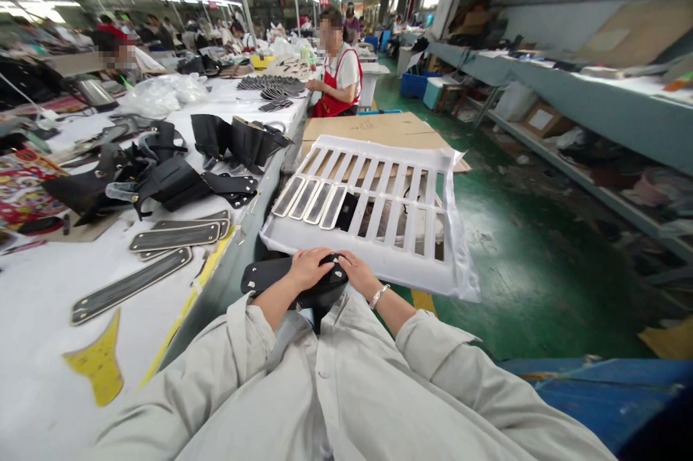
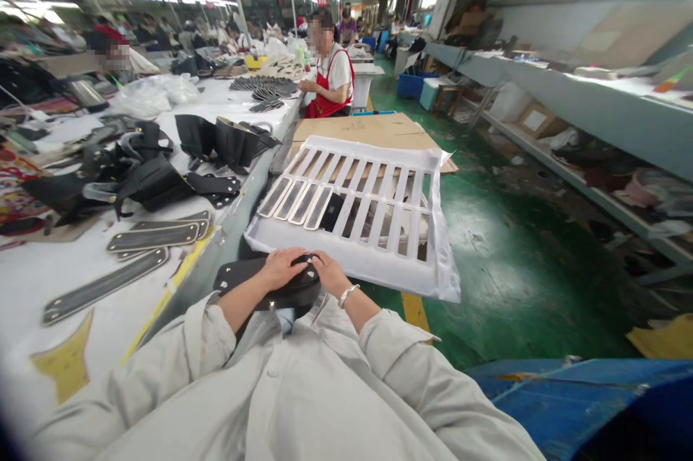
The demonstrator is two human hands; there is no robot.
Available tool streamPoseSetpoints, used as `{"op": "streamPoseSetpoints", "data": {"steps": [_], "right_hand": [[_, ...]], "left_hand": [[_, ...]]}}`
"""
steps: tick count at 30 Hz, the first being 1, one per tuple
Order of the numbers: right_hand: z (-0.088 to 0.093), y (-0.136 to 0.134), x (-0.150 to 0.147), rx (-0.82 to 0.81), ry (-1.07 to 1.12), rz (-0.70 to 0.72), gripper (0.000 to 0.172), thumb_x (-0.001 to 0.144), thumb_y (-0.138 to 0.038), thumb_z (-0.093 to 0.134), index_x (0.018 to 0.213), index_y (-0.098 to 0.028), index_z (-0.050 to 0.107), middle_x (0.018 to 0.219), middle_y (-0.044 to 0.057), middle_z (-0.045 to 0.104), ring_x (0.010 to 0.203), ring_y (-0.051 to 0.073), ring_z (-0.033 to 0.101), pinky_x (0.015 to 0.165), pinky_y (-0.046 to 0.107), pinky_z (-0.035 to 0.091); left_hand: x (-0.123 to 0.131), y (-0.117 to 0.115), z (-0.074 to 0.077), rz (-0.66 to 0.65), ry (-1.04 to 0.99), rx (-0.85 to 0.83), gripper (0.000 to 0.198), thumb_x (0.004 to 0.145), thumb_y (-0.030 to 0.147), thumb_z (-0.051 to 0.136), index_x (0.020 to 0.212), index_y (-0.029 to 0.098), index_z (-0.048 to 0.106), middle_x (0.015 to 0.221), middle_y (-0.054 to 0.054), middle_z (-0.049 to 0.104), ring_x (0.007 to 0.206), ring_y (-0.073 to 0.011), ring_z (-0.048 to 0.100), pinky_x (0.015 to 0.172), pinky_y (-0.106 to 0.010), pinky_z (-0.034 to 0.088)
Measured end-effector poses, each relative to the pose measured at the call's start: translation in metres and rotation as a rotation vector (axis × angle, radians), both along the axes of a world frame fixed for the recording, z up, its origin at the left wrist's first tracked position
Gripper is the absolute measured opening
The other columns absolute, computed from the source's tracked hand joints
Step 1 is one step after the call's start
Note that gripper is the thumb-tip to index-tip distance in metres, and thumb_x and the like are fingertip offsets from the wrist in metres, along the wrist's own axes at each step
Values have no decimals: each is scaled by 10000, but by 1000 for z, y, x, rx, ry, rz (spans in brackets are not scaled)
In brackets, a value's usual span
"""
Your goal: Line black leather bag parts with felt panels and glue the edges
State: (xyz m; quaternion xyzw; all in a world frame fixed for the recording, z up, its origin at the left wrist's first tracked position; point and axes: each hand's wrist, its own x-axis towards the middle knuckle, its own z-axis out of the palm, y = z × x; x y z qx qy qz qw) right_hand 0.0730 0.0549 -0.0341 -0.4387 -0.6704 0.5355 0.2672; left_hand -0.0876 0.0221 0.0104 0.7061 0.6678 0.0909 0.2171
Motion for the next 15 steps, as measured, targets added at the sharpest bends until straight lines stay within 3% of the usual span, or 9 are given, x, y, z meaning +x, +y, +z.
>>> {"op": "streamPoseSetpoints", "data": {"steps": [3, 7, 13, 15], "right_hand": [[1, -3, 10, -44, 28, 88, 382, 802, -241, 482, 1180, -191, 516, 1190, 50, 582, 1101, 174, 515, 1001, 349, 357], [3, -1, 16, -112, 44, 170, 466, 696, -166, 558, 1160, -201, 535, 1093, 27, 630, 1018, 187, 559, 931, 349, 422], [8, -12, 12, -104, 45, 91, 519, 726, -186, 528, 1242, -216, 495, 1239, 42, 546, 1146, 194, 468, 1033, 375, 310], [10, -17, 14, -107, 52, 81, 514, 759, -234, 524, 1271, -233, 476, 1266, 46, 534, 1167, 202, 454, 1015, 394, 331]], "left_hand": [[-13, -3, 4, -102, 8, -32, 563, 764, 402, 594, 1293, 240, 488, 1380, -47, 468, 1267, -219, 419, 1082, -360, 262], [-16, 0, 5, -149, 21, -82, 627, 729, 456, 614, 1302, 246, 469, 1366, -61, 483, 1242, -249, 445, 1058, -374, 292], [-8, 0, 0, -138, 22, -101, 651, 725, 532, 589, 1309, 283, 446, 1371, -55, 476, 1266, -280, 404, 1070, -428, 244], [-8, -2, 3, -143, 24, -95, 644, 740, 540, 564, 1317, 285, 435, 1385, -57, 460, 1271, -281, 394, 1069, -436, 239]]}}
